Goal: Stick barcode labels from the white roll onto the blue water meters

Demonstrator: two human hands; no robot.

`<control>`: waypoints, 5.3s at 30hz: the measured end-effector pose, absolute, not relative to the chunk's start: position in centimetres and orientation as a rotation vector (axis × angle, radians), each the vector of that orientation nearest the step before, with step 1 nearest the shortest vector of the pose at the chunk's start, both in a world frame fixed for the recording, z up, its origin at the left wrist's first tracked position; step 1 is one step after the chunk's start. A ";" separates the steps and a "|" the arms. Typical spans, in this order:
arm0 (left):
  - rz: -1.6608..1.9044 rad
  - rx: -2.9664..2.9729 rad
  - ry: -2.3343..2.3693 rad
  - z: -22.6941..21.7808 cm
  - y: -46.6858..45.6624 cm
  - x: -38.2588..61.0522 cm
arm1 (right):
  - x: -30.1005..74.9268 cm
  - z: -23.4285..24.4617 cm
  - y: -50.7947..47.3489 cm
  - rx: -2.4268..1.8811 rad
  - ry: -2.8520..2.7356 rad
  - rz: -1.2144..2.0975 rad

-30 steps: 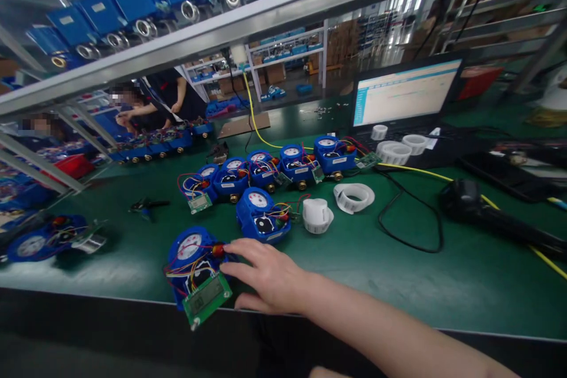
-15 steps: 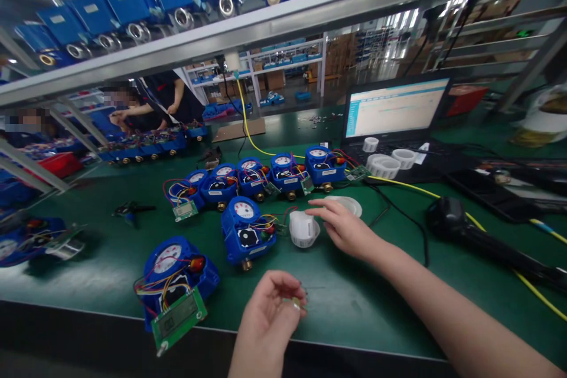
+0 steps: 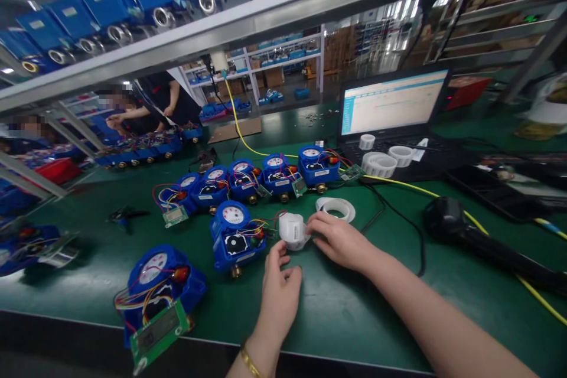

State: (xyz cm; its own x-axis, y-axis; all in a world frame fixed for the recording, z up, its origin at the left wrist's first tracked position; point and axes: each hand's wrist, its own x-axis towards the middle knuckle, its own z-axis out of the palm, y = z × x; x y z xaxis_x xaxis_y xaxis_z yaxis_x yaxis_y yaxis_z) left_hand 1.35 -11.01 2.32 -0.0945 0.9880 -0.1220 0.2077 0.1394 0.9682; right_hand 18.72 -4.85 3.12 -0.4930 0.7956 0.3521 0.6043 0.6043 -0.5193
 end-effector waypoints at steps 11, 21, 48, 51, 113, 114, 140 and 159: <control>1.152 1.194 1.466 2.0 -9.8 2.0 | 18.7 3.5 -5.2 -1.055 -2.173 0.548; 1.255 0.524 1.302 2.2 -9.9 3.1 | 18.5 2.5 -4.5 -1.028 -1.890 0.743; 1.475 0.913 1.217 1.7 -7.9 3.9 | 18.3 2.5 -4.5 -1.077 -1.650 0.971; 1.470 0.914 1.218 1.6 -7.9 3.9 | 18.3 2.3 -4.5 -1.087 -1.633 0.968; 1.517 0.875 1.067 0.5 -7.7 3.2 | 17.7 2.7 -5.1 -1.186 -1.761 0.965; 1.521 0.875 1.072 0.4 -7.7 3.2 | 17.7 2.7 -5.1 -1.192 -1.731 1.015; 1.529 0.777 1.017 0.2 -7.6 3.2 | 18.0 1.8 -4.9 -1.219 -1.709 1.227; 1.473 0.910 0.977 1.0 -7.9 3.3 | 17.5 1.3 -4.6 -1.272 -1.791 0.755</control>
